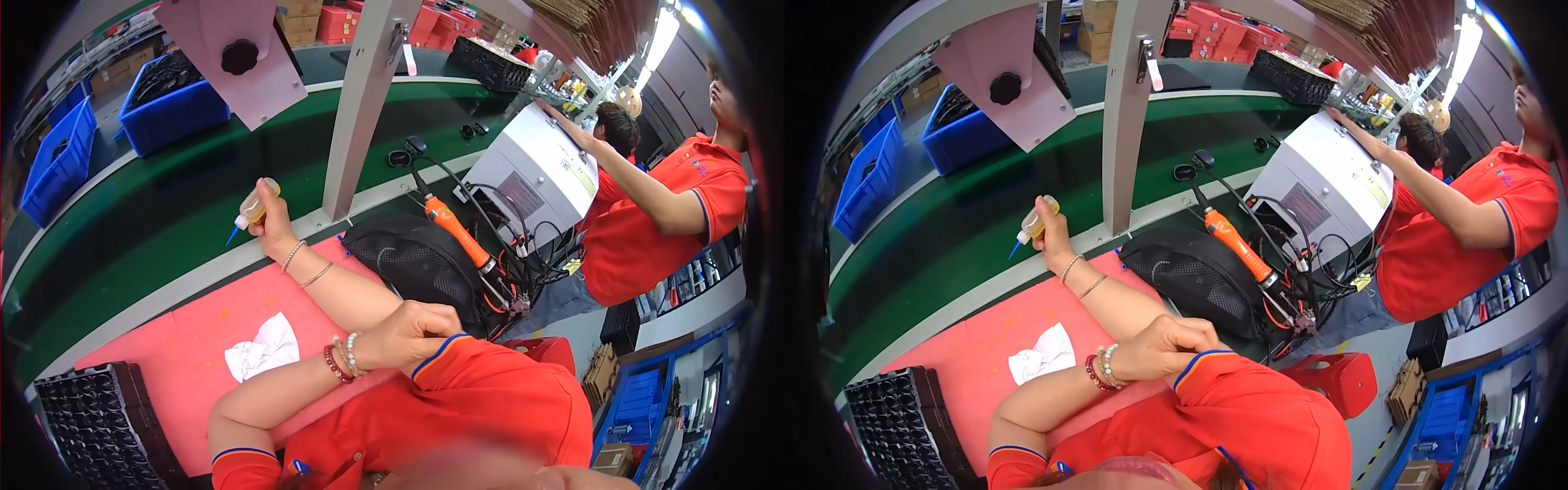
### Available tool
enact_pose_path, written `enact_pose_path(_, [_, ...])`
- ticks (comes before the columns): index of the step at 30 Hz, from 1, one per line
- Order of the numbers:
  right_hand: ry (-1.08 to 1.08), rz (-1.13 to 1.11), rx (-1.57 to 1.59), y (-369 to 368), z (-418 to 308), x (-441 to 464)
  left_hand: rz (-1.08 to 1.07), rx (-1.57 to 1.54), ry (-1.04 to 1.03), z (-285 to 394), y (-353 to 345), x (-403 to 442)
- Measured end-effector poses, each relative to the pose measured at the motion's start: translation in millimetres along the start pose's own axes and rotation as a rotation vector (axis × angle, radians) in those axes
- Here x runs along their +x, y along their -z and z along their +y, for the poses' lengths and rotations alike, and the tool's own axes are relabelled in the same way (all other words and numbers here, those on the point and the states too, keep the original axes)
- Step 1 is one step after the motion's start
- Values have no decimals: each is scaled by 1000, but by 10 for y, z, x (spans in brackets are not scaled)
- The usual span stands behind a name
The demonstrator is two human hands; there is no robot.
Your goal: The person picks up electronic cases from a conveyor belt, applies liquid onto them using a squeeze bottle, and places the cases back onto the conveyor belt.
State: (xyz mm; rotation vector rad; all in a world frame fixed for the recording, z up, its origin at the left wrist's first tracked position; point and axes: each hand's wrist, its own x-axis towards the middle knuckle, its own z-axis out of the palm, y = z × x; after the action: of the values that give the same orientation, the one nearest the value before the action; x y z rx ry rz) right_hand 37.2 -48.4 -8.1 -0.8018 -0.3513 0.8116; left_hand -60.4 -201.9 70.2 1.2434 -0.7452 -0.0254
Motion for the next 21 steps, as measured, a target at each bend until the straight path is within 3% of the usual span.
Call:
enact_pose_path(3, [23,-7,-25,20,19,1,28,-88,24,183,-196,-38])
enact_pose_path(5, [20,9,-25,12,16,9,-32,-41,-101,213,-259,-15])
enact_pose_path(8, [39,-3,-32,33,43,-7,-73,264,-385,278,-283,15])
enact_pose_path(11, [38,40,-34,11,31,6,-85,530,-383,201,-264,9])
enact_pose_path(15, [54,55,-42,26,42,6,-160,548,-263,-89,-44,53])
enact_pose_path(17, [72,70,-50,31,42,-18,-116,772,-76,-214,87,14])
enact_pose_path(18, [76,83,-49,20,37,-18,-210,791,48,-164,110,16])
enact_pose_path(21, [92,107,-50,6,49,2,-154,751,-108,-43,27,-15])
